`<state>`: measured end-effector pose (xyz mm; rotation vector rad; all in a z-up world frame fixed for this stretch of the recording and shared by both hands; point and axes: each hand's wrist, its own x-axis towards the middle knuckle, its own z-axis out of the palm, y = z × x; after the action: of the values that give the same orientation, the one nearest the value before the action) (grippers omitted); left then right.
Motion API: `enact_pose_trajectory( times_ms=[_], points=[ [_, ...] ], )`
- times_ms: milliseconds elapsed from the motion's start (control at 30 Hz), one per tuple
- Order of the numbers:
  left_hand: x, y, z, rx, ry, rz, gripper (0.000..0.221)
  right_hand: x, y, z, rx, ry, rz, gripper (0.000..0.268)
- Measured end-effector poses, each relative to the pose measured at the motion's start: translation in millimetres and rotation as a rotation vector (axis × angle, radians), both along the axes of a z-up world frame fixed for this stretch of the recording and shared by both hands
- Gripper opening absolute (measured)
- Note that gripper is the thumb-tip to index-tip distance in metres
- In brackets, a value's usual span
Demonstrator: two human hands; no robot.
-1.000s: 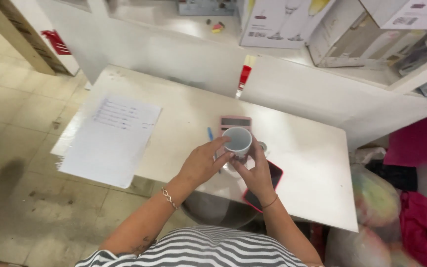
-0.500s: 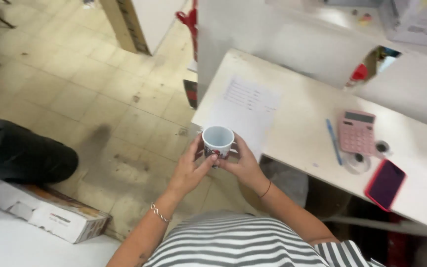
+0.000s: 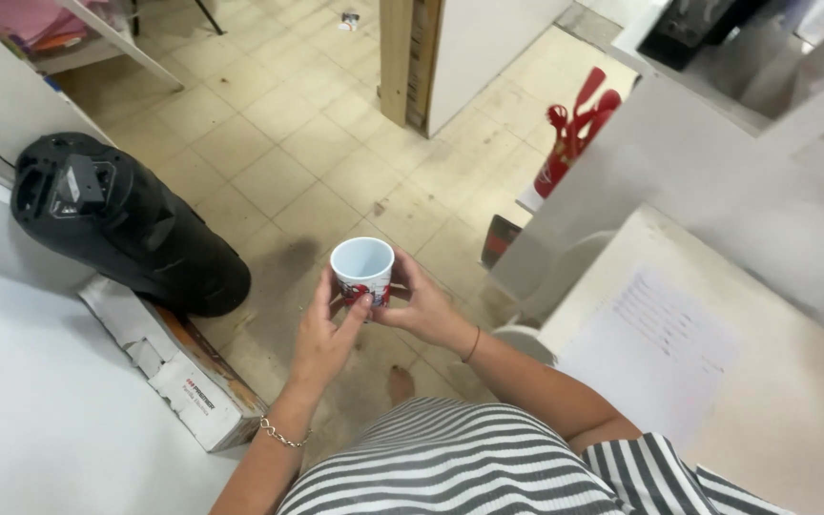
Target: Organizing merchandise in a gift shop by placing items on shelves, checking an inventory list, and preparing labels using a calculator and scissors.
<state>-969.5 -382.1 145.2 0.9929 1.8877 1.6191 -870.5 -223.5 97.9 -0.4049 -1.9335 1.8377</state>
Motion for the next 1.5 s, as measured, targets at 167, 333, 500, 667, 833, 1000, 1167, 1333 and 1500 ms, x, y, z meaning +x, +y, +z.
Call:
enact_pose_trajectory(
  times_ms=[167, 333, 500, 667, 833, 1000, 1167, 1333, 1500],
  points=[
    [-78, 54, 23, 0.029, 0.032, 0.067, 0.084, -87, 59, 22, 0.018, -0.009, 0.063, 0.108],
    [-145, 121, 35, -0.009, 0.01, 0.054, 0.087, -148, 122, 31, 0.018, -0.023, 0.055, 0.108],
    [-222, 200, 38, -0.064, -0.007, -0.09, 0.089, -202, 185, 40, -0.01, -0.109, -0.04, 0.104],
    [-310, 300, 45, -0.042, 0.025, -0.248, 0.088, -271, 261, 56, 0.002, -0.091, -0.226, 0.103],
    [-364, 403, 67, -0.109, -0.002, -0.425, 0.09, -310, 333, 86, -0.056, -0.144, -0.402, 0.105],
    [-383, 527, 69, -0.145, -0.031, -0.575, 0.09, -322, 435, 81, -0.062, -0.156, -0.551, 0.102],
    [-391, 663, 51, -0.072, -0.052, -0.634, 0.091, -326, 567, 59, -0.053, -0.121, -0.624, 0.101],
    [-389, 796, 64, -0.009, -0.039, -0.644, 0.088, -322, 701, 81, -0.009, -0.137, -0.654, 0.099],
    [-392, 915, 66, -0.046, -0.022, -0.696, 0.09, -320, 818, 73, -0.005, -0.137, -0.682, 0.103]
  ],
)
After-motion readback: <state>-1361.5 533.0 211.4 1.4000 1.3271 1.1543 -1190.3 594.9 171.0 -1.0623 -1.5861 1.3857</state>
